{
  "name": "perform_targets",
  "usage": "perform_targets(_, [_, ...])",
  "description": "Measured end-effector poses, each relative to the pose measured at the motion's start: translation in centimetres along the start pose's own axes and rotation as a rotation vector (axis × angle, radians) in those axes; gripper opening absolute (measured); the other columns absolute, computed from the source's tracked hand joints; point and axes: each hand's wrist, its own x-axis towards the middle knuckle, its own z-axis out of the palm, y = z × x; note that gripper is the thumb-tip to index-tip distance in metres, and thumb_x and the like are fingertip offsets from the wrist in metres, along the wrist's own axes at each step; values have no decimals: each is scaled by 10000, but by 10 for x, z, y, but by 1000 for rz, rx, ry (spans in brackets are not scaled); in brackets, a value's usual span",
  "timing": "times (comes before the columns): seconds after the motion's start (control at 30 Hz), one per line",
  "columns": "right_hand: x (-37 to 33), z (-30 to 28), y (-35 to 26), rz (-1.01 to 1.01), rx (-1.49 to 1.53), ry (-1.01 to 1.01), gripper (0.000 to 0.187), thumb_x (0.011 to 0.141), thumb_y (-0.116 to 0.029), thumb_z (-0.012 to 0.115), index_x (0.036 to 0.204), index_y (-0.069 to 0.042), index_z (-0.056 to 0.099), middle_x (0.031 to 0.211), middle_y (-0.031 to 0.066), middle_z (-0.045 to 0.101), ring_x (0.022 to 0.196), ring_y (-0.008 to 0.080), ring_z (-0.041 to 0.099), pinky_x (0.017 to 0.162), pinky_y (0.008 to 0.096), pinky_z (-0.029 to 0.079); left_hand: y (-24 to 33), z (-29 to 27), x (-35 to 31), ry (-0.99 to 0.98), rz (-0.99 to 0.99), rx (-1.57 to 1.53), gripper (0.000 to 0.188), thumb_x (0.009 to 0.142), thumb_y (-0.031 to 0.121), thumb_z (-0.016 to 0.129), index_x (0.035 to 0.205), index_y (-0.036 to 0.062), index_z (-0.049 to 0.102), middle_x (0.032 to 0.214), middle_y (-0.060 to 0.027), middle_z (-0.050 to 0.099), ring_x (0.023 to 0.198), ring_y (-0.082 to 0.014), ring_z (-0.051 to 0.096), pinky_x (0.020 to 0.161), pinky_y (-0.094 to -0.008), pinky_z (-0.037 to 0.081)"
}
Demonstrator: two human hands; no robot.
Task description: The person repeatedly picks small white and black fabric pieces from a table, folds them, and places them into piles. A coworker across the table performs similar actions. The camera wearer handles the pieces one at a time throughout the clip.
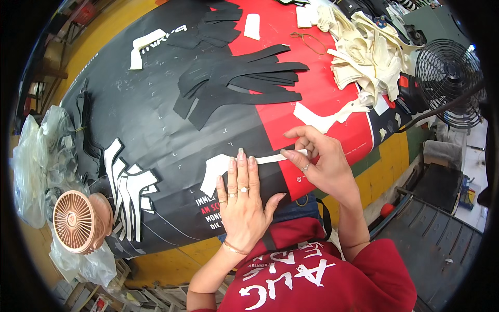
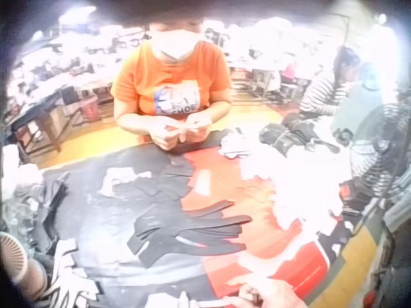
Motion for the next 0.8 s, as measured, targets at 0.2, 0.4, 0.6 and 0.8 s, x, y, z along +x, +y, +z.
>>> perform_targets(0.2, [1, 3, -1, 107, 86, 67, 280, 898, -72, 731, 1133, -7, 593, 679, 7, 550, 525, 65, 466, 498, 252, 363, 4, -2, 2, 4, -5, 48, 855, 889, 586, 618, 1551, 108, 364, 1618, -161, 302, 1507, -327, 248, 1220, -513, 98])
perform_targets(0.4, [2, 5, 0, 111, -13, 79, 274, 906, -148, 723, 1109, -35, 578, 667, 56, 590, 556, 181, 588, 540, 341, 432, 8, -2, 3, 9, -3, 79, 835, 885, 598, 615, 1549, 148, 381, 1606, -185, 309, 1497, -345, 258, 1214, -526, 104])
perform_targets(0.6, [1, 14, 3, 39, -70, 182, 303, 869, -81, 766, 1101, -11, 585, 678, 25, 556, 486, 82, 457, 481, 270, 368, 13, -3, 4, 14, 16, 136, 761, 889, 602, 602, 1536, 247, 418, 1592, -248, 291, 1485, -407, 257, 1198, -570, 111])
perform_targets(0.8, [-18, 34, 18, -233, -341, 464, 296, 817, -98, 778, 1079, -58, 646, 907, 78, 674, 757, 263, 656, 645, 385, 494, 22, -2, 7, 6, 5, 166, 739, 871, 597, 621, 1523, 305, 435, 1596, -287, 247, 1481, -452, 240, 1179, -617, 126])
